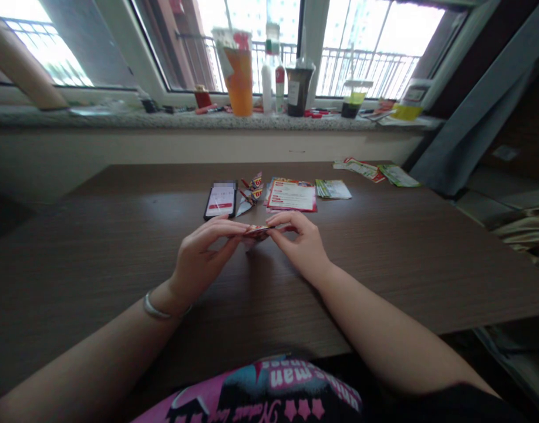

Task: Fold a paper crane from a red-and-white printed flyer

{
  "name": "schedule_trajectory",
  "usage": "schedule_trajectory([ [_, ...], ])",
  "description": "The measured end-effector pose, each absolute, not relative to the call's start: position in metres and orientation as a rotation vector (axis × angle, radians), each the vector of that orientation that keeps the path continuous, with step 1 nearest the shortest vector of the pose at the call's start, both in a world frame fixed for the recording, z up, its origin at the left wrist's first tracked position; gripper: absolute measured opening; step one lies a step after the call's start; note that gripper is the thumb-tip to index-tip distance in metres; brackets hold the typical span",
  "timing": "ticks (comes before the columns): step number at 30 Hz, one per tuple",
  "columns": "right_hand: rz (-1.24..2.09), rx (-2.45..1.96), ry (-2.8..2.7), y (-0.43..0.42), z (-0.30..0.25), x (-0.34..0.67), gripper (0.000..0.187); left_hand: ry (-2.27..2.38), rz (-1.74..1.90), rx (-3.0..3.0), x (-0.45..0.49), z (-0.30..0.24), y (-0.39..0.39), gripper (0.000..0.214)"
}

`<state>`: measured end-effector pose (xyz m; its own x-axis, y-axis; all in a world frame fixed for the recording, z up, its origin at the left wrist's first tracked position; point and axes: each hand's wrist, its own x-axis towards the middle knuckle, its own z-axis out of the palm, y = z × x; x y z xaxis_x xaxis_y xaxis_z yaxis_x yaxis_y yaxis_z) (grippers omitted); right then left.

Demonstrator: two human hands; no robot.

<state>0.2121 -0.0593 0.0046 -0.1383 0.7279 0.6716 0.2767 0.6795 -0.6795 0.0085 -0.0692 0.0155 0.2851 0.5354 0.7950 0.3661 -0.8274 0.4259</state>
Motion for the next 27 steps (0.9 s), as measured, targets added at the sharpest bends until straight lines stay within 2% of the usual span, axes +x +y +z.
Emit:
schedule_trajectory([
  [12, 0.166, -0.769, -1.855, -0.064, 0.017, 0.213, 0.007, 0.862, 1.606, 2.369, 0.010, 0.014, -0.066, 0.012],
  [20, 0.149, -0.796, -1.887, -0.065, 0.017, 0.214, 0.006, 0.866, 1.541, 2.412, 0.009, 0.014, -0.065, 0.013],
  [27, 0.150, -0.763, -1.926, -0.064, 0.016, 0.214, 0.005, 0.884, 1.503, 2.440, 0.010, 0.015, -0.066, 0.006],
])
